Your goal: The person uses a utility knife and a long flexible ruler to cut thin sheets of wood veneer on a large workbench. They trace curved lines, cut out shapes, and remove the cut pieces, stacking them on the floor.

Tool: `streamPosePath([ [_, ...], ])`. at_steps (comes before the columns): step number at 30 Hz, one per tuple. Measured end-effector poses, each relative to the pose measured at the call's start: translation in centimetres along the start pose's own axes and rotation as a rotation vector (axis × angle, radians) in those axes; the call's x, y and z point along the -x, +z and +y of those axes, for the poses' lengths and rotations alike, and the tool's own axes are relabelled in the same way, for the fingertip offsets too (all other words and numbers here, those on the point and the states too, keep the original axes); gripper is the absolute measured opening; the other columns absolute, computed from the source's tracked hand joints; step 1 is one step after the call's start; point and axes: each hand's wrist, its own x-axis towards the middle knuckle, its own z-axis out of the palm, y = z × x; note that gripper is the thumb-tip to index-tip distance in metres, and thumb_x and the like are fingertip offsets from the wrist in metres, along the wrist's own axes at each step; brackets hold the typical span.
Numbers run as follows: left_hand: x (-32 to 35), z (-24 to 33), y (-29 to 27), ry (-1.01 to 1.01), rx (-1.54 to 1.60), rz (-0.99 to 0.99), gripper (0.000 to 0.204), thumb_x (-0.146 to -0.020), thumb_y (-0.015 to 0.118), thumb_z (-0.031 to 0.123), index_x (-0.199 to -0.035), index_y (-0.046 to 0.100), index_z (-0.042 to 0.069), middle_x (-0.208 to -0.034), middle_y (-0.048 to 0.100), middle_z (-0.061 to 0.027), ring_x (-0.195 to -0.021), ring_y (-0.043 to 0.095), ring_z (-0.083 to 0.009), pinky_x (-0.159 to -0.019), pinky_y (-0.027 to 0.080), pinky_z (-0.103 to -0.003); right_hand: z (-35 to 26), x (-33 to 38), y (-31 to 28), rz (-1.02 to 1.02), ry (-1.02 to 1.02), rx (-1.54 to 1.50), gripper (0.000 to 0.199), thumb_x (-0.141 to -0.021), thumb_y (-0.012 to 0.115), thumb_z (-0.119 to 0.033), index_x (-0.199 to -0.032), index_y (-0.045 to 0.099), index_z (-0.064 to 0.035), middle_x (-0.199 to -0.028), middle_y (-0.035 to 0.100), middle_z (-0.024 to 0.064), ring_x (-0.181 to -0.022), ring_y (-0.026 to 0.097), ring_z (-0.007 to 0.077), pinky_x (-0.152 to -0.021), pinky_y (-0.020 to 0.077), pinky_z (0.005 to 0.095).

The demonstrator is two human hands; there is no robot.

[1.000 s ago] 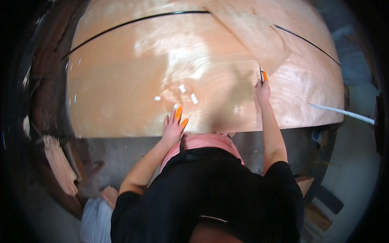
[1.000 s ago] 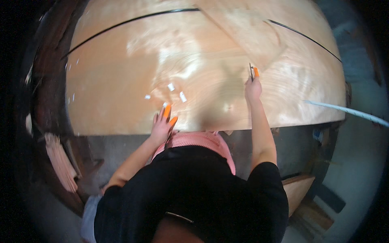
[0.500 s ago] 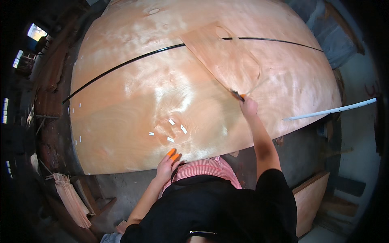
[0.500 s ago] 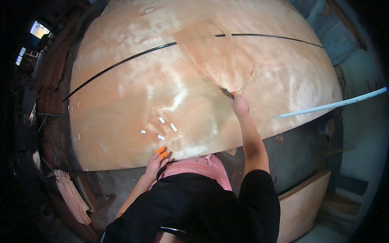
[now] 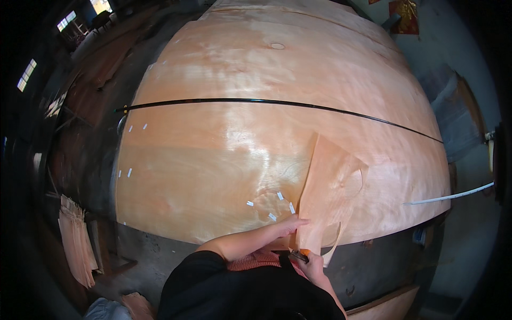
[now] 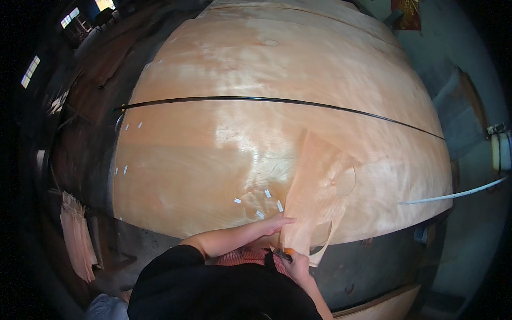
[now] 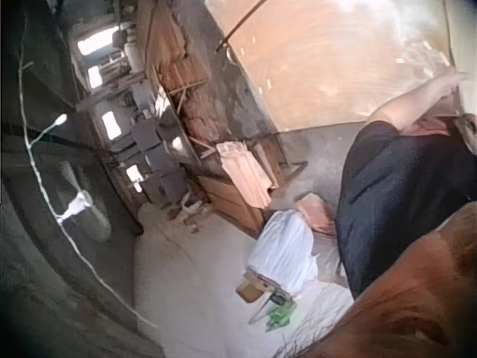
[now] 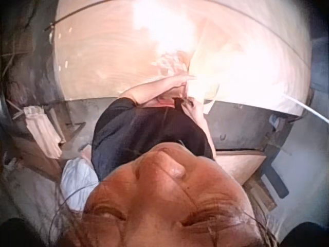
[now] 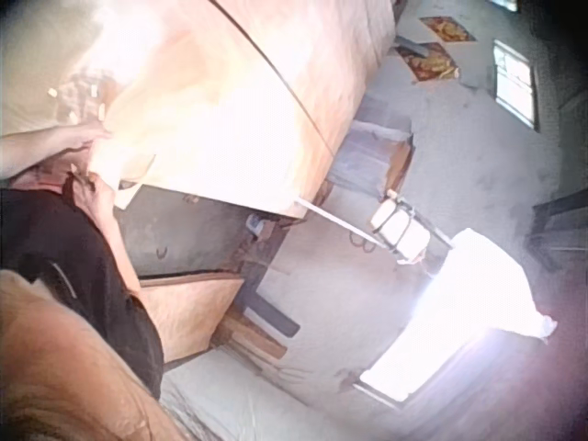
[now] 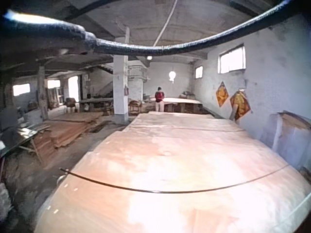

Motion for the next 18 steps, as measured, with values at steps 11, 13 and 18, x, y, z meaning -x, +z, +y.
streamPosePath([
  [11,11.6,-0.9,-7.9,0.282,-0.719,0.71,0.025,-0.073,0.05,0.012,-0.093,0.057,0.0,-0.08,0.06,-0.0139,-0.074,0.057,-0.0219,-0.066,0.045,-0.033,-0.6,5.6,7.6,-0.098,-0.053,-0.043,0.024,-0.07,0.057,-0.012,-0.093,0.061,-0.0093,-0.063,0.057,0.0161,-0.059,0.058,0.0299,-0.056,0.046,0.0354],
  [13,17.6,-2.2,-10.4,0.43,-0.871,0.981,0.026,-0.07,0.052,0.012,-0.094,0.055,0.003,-0.082,0.058,-0.0201,-0.072,0.057,-0.0322,-0.066,0.044,-0.039,-2.1,6.3,9.6,-0.183,-0.18,-0.061,0.022,-0.072,0.054,-0.007,-0.093,0.059,-0.0068,-0.068,0.058,0.015,-0.063,0.059,0.0268,-0.058,0.0458,0.0324],
  [18,36.4,-7.8,-10.6,0.5,-0.886,1.267,0.023,-0.07,0.056,0.013,-0.09,0.054,0.002,-0.082,0.058,-0.0198,-0.078,0.057,-0.0339,-0.067,0.045,-0.039,-7.8,12.3,15.8,-0.346,-0.418,-0.127,0.027,-0.068,0.059,-0.011,-0.095,0.058,-0.0051,-0.079,0.058,0.0182,-0.072,0.057,0.0324,-0.064,0.0458,0.0352],
])
